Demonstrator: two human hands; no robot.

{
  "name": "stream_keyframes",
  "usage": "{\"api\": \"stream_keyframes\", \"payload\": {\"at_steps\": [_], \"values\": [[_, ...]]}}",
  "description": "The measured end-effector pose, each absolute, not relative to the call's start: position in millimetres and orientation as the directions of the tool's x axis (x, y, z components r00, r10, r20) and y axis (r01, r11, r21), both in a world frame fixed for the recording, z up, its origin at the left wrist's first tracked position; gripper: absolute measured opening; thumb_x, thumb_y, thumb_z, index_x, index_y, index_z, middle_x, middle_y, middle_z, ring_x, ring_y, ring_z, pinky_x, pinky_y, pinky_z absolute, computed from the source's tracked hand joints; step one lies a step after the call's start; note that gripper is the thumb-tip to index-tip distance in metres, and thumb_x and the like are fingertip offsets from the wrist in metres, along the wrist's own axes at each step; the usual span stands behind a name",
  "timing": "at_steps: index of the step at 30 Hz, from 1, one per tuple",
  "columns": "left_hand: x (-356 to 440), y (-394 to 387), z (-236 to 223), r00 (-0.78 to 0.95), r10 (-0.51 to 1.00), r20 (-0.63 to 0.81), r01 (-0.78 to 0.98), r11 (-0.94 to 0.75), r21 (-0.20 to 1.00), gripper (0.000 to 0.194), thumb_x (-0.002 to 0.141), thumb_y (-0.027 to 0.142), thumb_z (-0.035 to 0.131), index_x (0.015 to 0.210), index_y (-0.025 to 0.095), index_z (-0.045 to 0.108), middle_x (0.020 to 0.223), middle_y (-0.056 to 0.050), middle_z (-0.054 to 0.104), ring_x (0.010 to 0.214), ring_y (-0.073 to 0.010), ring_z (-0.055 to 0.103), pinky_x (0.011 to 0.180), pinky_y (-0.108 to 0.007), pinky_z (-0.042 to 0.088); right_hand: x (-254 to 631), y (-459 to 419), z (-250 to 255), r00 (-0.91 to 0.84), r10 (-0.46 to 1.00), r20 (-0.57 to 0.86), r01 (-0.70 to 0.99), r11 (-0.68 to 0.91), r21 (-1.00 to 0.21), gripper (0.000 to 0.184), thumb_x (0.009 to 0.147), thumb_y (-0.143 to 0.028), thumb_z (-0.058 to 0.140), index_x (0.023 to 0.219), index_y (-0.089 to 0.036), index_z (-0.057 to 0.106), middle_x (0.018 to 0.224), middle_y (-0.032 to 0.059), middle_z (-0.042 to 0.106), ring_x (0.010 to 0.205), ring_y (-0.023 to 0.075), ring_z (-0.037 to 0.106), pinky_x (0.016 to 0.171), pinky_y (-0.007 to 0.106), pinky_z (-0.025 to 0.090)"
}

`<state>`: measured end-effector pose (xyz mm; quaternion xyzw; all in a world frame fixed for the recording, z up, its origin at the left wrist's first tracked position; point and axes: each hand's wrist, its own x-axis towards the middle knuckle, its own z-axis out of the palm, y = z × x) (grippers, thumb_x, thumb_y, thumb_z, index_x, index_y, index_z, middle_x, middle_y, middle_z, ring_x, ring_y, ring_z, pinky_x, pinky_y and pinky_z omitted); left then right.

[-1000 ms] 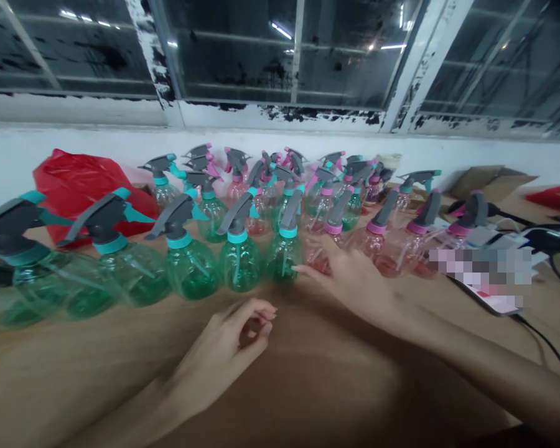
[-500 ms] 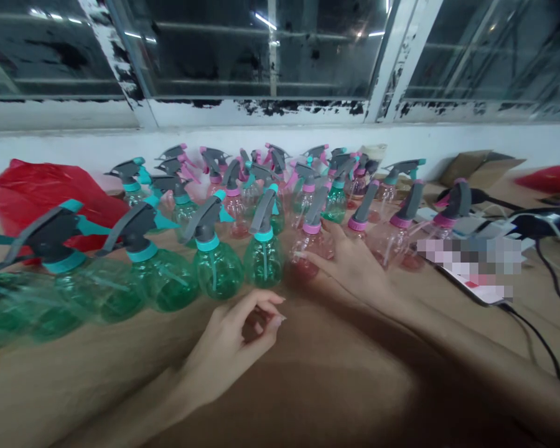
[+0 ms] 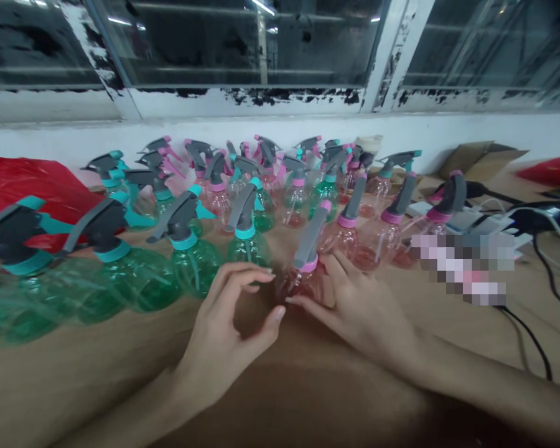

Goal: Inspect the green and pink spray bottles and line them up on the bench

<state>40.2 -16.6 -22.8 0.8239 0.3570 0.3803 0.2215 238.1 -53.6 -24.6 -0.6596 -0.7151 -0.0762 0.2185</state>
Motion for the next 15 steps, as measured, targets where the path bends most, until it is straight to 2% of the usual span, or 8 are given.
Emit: {"api": "stream_keyframes", "payload": {"at_steps": [3, 6, 8, 10, 15], "values": [[48.2, -13.9, -19.7, 0.495, 0.745, 0.448, 0.422, -0.657, 0.625, 0.047, 0.079, 0.025, 0.065, 0.121, 0.026, 0.045, 0.131, -0.008, 0.045, 0.125, -0.0266, 0.043, 0.105, -0.047, 0.038, 230.9, -71.1, -27.1, -0.1, 0.884, 0.456, 0.976, 0.176, -0.127, 0.051, 0.09, -0.062, 0.035, 0.099, -0.015, 0.055, 0.083, 0.0092, 0.064, 0.059, 0.0235, 0.064, 0.041, 0.03, 0.041], [55.2, -16.5, -14.8, 0.539, 0.776, 0.326, 0.394, -0.575, 0.717, 0.063, 0.076, 0.028, 0.067, 0.132, 0.027, 0.037, 0.137, -0.008, 0.045, 0.124, -0.0299, 0.046, 0.104, -0.051, 0.039, 220.1, -82.6, -27.6, -0.159, 0.847, 0.508, 0.948, 0.275, -0.161, 0.053, 0.095, -0.058, 0.021, 0.095, -0.016, 0.053, 0.078, 0.0076, 0.063, 0.055, 0.0197, 0.061, 0.038, 0.028, 0.039], [58.0, -20.3, -11.2, 0.547, 0.782, 0.299, 0.357, -0.541, 0.762, 0.061, 0.074, 0.026, 0.066, 0.13, 0.027, 0.04, 0.134, -0.008, 0.049, 0.118, -0.0304, 0.052, 0.1, -0.05, 0.044, 212.8, -86.2, -27.6, -0.192, 0.828, 0.527, 0.918, 0.342, -0.202, 0.052, 0.095, -0.059, 0.022, 0.092, -0.017, 0.053, 0.077, 0.0066, 0.062, 0.058, 0.0196, 0.061, 0.04, 0.029, 0.042], [58.0, -24.0, -8.8, 0.533, 0.776, 0.337, 0.32, -0.553, 0.769, 0.057, 0.074, 0.023, 0.064, 0.126, 0.028, 0.043, 0.13, -0.006, 0.053, 0.112, -0.0292, 0.057, 0.095, -0.048, 0.048, 207.0, -86.7, -28.1, -0.22, 0.816, 0.535, 0.894, 0.388, -0.223, 0.052, 0.092, -0.062, 0.029, 0.09, -0.017, 0.054, 0.077, 0.0062, 0.062, 0.063, 0.0209, 0.062, 0.045, 0.031, 0.045], [48.5, -27.8, -7.0, 0.49, 0.779, 0.39, 0.263, -0.559, 0.786, 0.041, 0.079, 0.025, 0.063, 0.116, 0.034, 0.047, 0.105, 0.003, 0.064, 0.094, -0.0196, 0.065, 0.081, -0.033, 0.056, 195.1, -79.1, -34.0, -0.297, 0.796, 0.528, 0.82, 0.496, -0.285, 0.059, 0.076, -0.071, 0.053, 0.093, -0.014, 0.056, 0.088, 0.0086, 0.064, 0.083, 0.0245, 0.061, 0.067, 0.038, 0.054]]}}
